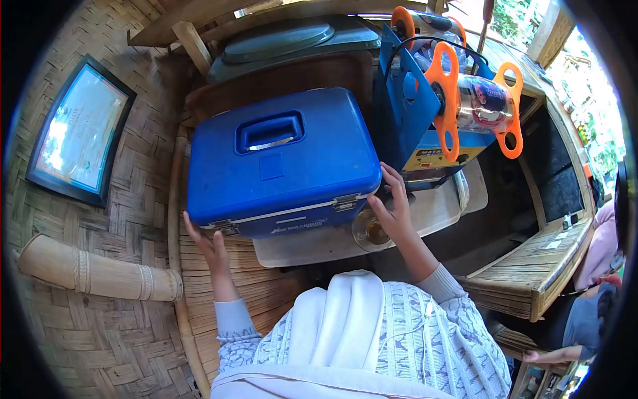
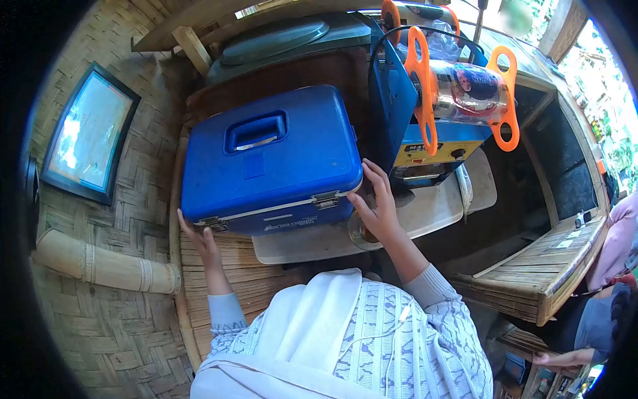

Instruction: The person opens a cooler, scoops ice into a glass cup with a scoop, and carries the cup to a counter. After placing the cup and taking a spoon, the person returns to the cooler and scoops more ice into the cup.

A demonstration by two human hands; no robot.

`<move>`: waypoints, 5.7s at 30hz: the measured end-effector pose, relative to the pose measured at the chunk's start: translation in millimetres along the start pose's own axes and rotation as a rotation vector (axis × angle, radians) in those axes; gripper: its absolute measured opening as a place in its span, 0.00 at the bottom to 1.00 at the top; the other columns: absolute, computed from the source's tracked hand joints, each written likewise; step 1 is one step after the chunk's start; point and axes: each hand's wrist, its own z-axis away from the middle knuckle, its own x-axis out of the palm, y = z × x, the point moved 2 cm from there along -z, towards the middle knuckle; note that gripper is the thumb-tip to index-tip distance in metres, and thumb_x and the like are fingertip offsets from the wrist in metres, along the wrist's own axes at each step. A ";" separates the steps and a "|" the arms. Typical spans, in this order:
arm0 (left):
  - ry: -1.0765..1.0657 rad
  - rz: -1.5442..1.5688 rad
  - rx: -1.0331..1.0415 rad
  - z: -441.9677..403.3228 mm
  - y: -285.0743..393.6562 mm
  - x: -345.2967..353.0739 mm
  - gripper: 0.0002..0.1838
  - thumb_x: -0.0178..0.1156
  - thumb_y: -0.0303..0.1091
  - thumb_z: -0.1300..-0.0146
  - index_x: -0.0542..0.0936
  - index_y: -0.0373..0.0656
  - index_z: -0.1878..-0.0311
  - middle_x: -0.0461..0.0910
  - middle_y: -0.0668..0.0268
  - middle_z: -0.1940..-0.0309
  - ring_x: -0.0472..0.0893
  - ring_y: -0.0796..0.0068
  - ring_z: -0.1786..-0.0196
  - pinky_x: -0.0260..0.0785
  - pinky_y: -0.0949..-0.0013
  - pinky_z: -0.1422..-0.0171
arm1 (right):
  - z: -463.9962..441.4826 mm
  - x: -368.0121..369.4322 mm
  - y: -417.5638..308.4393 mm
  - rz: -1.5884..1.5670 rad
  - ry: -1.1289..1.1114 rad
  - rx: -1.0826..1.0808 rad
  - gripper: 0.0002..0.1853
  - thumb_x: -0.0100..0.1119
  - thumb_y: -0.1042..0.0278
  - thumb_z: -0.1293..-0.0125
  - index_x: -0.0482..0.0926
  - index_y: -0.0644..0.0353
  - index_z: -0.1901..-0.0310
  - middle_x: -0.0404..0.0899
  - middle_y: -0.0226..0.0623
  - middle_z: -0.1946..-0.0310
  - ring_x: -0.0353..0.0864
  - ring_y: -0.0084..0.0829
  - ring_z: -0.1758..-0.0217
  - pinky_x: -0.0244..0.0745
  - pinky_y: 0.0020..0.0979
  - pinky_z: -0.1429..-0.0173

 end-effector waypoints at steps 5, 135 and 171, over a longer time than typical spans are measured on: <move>0.389 0.364 -0.645 119.2 -102.3 36.6 0.27 0.43 0.54 0.34 0.61 0.46 0.40 0.66 0.64 0.48 0.67 0.70 0.47 0.59 0.66 0.46 | 37.3 -17.0 51.5 0.108 -0.068 0.052 0.45 0.71 0.55 0.52 0.57 0.61 0.36 0.58 0.48 0.36 0.58 0.45 0.33 0.57 0.39 0.34; -3.130 0.531 -0.099 933.7 776.6 298.1 0.33 0.46 0.24 0.37 0.47 0.43 0.30 0.82 0.54 0.70 0.84 0.66 0.70 0.76 0.76 0.70 | 873.6 -628.4 -402.9 0.758 1.556 0.583 0.47 0.78 0.69 0.63 0.60 0.65 0.41 0.68 0.41 0.44 0.66 0.30 0.39 0.59 0.31 0.34; -2.615 0.641 -0.319 1186.8 1016.6 374.8 0.31 0.46 0.23 0.40 0.54 0.42 0.31 0.81 0.51 0.71 0.83 0.61 0.73 0.78 0.72 0.72 | 1094.2 -1019.2 -439.1 0.620 1.144 0.417 0.47 0.79 0.59 0.64 0.63 0.65 0.42 0.70 0.44 0.48 0.69 0.34 0.41 0.62 0.33 0.36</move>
